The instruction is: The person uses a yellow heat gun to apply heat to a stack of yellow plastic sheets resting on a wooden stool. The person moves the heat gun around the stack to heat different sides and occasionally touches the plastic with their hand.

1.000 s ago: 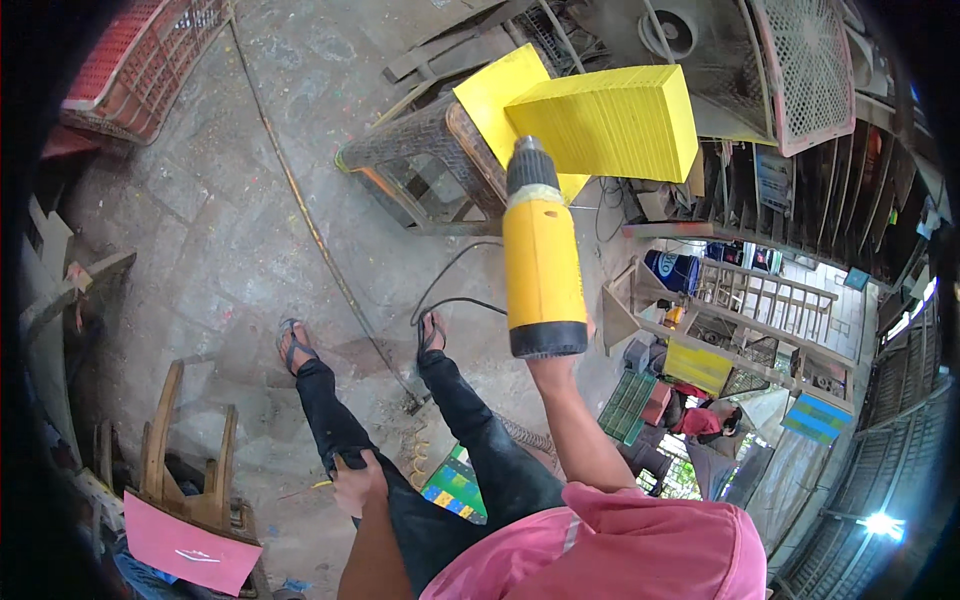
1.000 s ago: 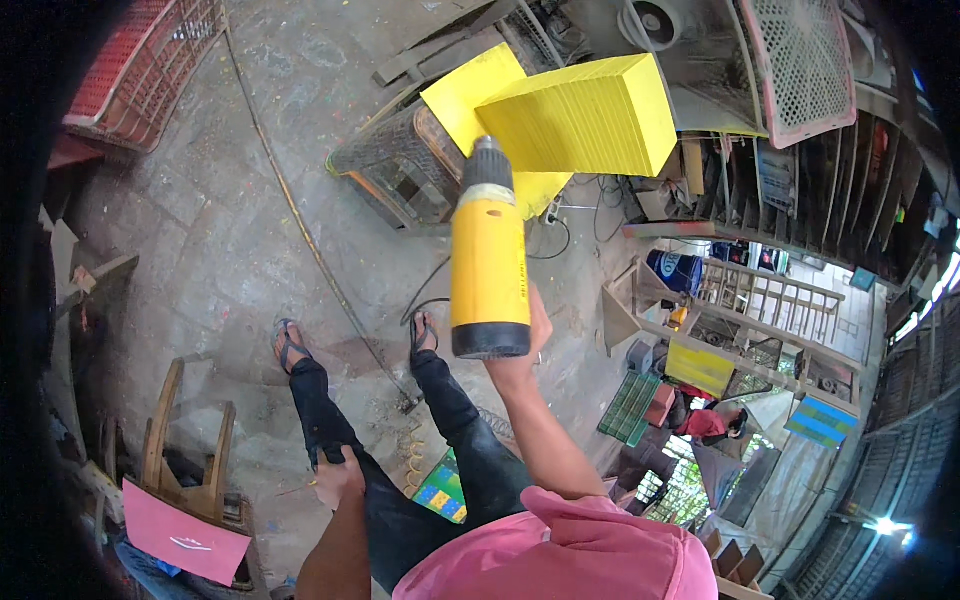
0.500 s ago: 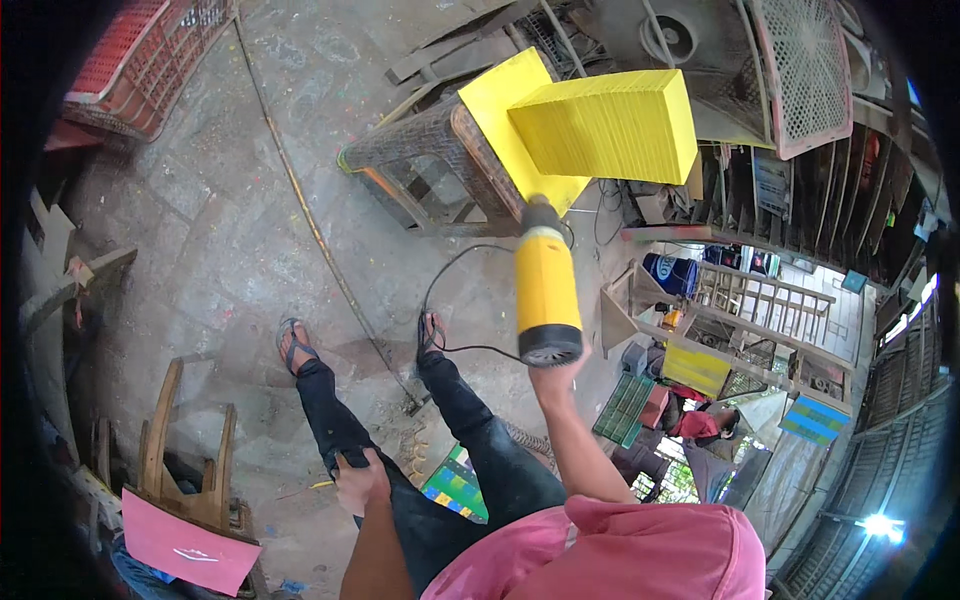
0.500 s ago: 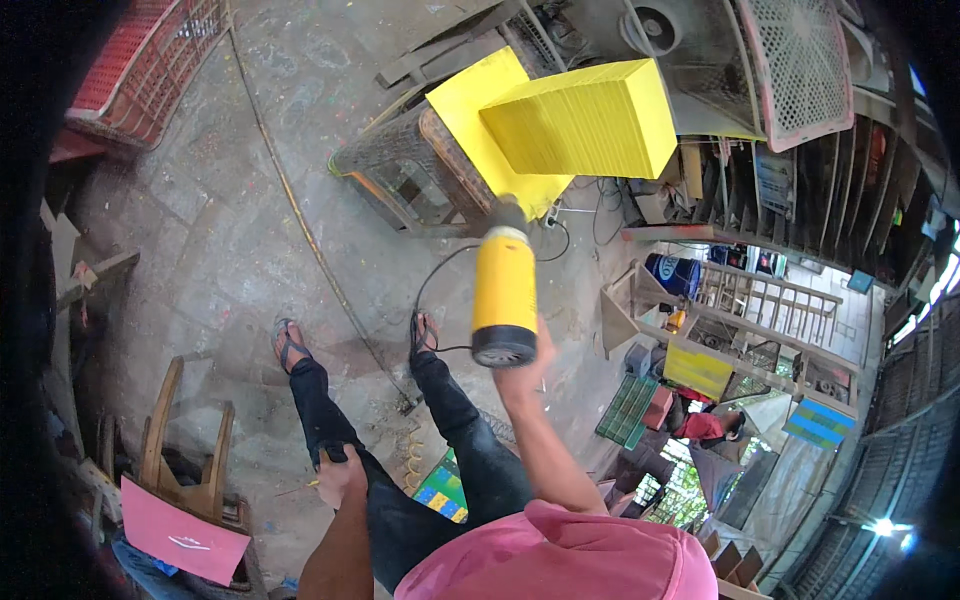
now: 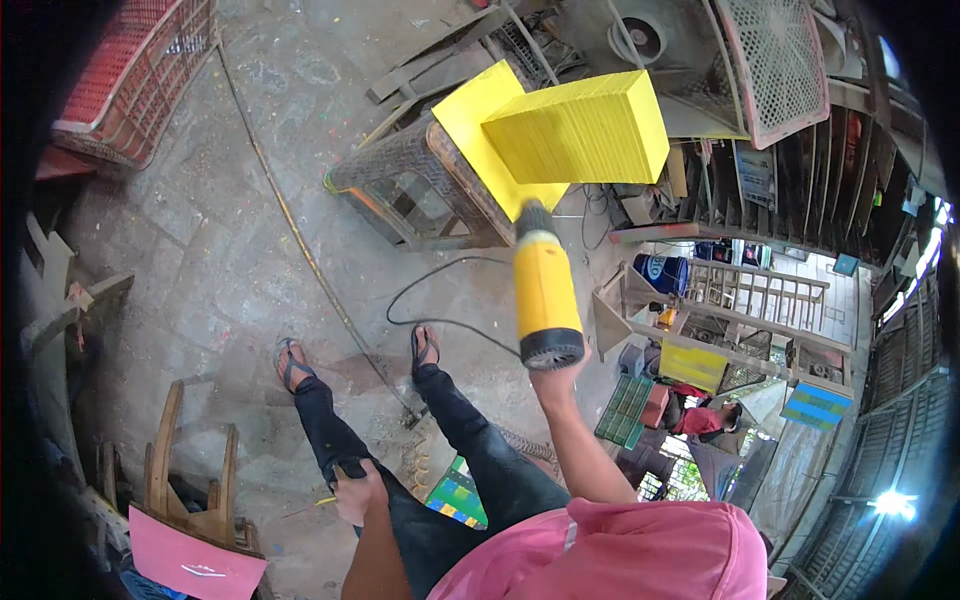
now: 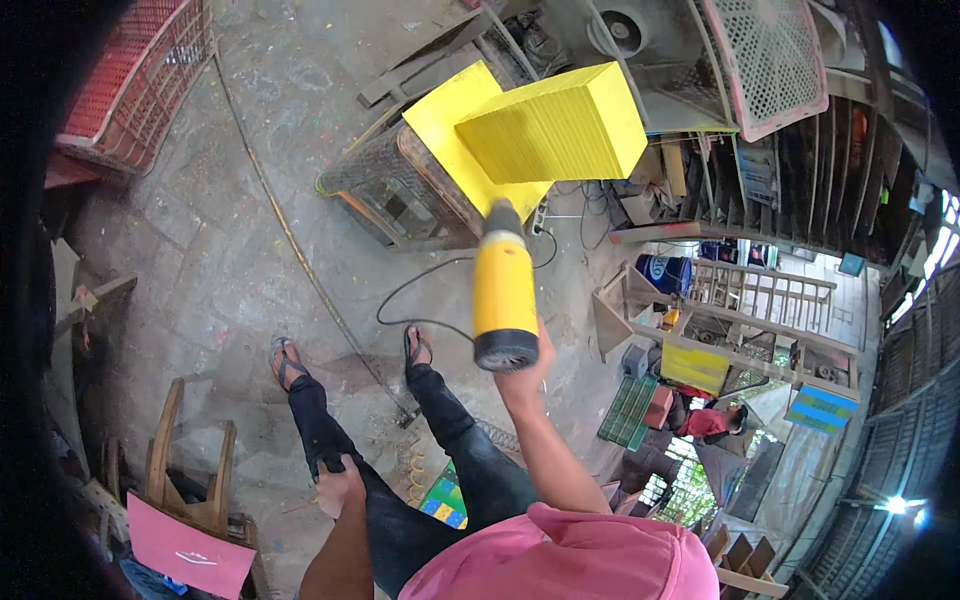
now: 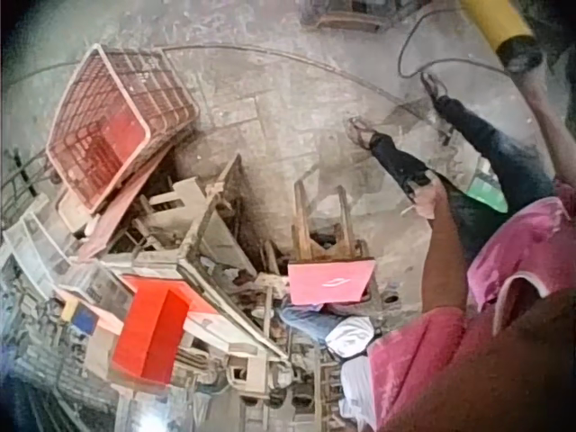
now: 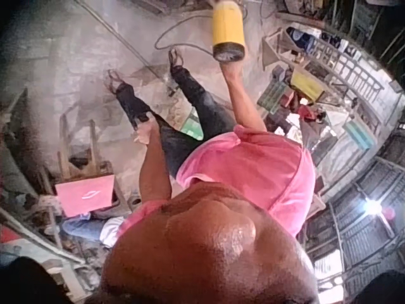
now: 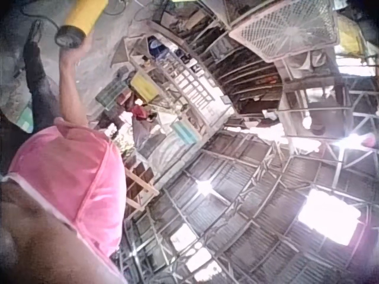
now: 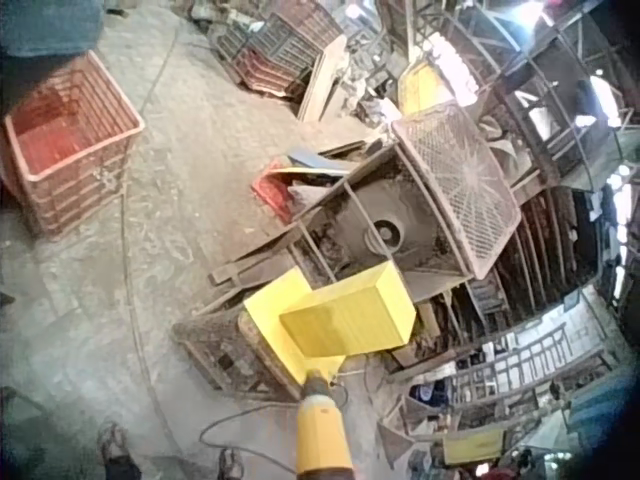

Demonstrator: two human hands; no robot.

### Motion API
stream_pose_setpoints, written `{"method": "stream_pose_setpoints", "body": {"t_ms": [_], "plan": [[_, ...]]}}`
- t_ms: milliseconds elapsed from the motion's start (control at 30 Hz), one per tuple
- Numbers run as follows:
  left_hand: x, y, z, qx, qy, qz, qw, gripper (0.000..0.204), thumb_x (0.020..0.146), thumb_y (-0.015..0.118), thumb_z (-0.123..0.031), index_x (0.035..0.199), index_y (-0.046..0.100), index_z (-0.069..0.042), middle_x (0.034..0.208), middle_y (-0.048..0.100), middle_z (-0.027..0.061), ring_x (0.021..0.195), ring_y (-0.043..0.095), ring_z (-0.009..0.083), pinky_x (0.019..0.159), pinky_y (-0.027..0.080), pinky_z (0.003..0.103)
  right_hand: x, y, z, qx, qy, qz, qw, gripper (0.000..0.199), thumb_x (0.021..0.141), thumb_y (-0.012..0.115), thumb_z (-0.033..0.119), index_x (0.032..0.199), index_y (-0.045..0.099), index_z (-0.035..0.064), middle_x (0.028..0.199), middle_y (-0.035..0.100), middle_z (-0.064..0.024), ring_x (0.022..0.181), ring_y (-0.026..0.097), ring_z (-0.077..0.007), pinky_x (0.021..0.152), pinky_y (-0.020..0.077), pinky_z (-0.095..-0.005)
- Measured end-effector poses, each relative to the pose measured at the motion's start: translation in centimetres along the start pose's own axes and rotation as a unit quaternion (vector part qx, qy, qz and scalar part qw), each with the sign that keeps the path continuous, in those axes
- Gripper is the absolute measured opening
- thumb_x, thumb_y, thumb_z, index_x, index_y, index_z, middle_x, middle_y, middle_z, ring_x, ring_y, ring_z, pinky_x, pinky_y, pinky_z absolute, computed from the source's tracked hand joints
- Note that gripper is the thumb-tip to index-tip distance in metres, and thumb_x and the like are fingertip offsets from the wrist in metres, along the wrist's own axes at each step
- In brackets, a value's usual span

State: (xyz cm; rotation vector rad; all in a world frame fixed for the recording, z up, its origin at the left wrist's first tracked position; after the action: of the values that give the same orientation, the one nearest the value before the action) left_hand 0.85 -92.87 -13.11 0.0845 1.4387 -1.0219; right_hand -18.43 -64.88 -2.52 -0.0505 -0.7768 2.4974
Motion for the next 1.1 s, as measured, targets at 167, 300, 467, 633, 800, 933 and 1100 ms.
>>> {"method": "stream_pose_setpoints", "body": {"t_ms": [167,300,467,633,800,933,1100], "plan": [[-0.5,-0.4,-0.3,-0.008,-0.011,-0.008,1.0,0.065,0.076,0.059,-0.052,0.127,0.057,-0.012,0.11,0.064,0.0205,0.092,0.066,0.037,0.079,0.052,0.049,-1.4,-3.6,-0.1,-0.234,-0.025,-0.009,0.972,0.023,0.07,0.063,-0.006,0.093,0.064,-0.0029,0.081,0.066,-0.0093,0.077,0.062,-0.0151,0.071,0.0491,-0.03],[-0.9,-0.7,-0.5,-0.008,-0.004,-0.017,1.0,0.063,0.078,0.059,-0.05,0.126,0.058,-0.011,0.106,0.066,0.0203,0.093,0.065,0.0376,0.081,0.052,0.048,-1.8,-1.9,-1.9,-0.123,0.02,-0.018,0.992,0.022,0.071,0.064,-0.004,0.093,0.063,-0.0029,0.08,0.066,-0.0084,0.077,0.063,-0.0152,0.071,0.0493,-0.0307],[-0.9,-1.2,-0.6,0.007,0.017,-0.019,1.0,0.063,0.078,0.059,-0.05,0.126,0.058,-0.01,0.106,0.066,0.0209,0.093,0.065,0.0382,0.083,0.051,0.048,0.8,5.4,5.8,-0.103,-0.121,0.054,0.986,0.027,0.075,0.069,0.005,0.1,0.062,-0.0036,0.087,0.065,-0.0137,0.081,0.064,-0.0228,0.075,0.0487,-0.0321],[-0.9,0.0,-0.4,-0.001,0.018,-0.037,0.999,0.061,0.078,0.059,-0.049,0.123,0.059,-0.009,0.102,0.065,0.0219,0.09,0.066,0.038,0.079,0.052,0.049,2.8,8.0,6.8,-0.016,-0.138,0.098,0.985,0.03,0.076,0.069,0.007,0.103,0.061,-0.0044,0.09,0.064,-0.0169,0.084,0.064,-0.0256,0.076,0.0482,-0.0322],[-0.7,-0.1,-0.1,0.009,0.033,-0.048,0.998,0.06,0.077,0.059,-0.05,0.12,0.06,-0.008,0.099,0.065,0.0212,0.087,0.066,0.0377,0.076,0.053,0.048,1.4,2.7,3.5,-0.081,-0.065,0.042,0.994,0.029,0.072,0.067,0.001,0.101,0.061,-0.005,0.088,0.066,-0.0105,0.083,0.063,-0.0171,0.075,0.0483,-0.0298],[-0.9,0.3,-0.6,0.0,0.006,-0.055,0.998,0.061,0.076,0.059,-0.051,0.12,0.06,-0.008,0.099,0.065,0.0208,0.086,0.066,0.0367,0.076,0.053,0.047,0.0,-1.8,0.3,-0.148,-0.008,-0.014,0.989,0.03,0.068,0.063,-0.007,0.098,0.062,-0.0054,0.084,0.067,-0.0077,0.079,0.062,-0.0142,0.072,0.0494,-0.029],[-0.3,0.6,-0.2,0.014,0.014,-0.047,0.999,0.062,0.076,0.059,-0.052,0.12,0.061,-0.008,0.099,0.066,0.0203,0.087,0.066,0.0366,0.077,0.053,0.047,-1.4,-2.1,0.3,-0.217,-0.029,-0.042,0.975,0.03,0.065,0.061,-0.01,0.095,0.063,-0.0049,0.082,0.066,-0.0079,0.077,0.063,-0.0149,0.07,0.05,-0.0295]]}}
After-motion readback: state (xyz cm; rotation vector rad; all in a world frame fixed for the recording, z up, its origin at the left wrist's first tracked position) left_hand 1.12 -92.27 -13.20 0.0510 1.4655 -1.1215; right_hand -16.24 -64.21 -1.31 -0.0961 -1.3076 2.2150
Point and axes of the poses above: each hand's wrist, its own x-axis towards the middle knuckle, its own y-axis out of the palm, z = x × y, the point moved 2 cm from there along x, towards the middle knuckle
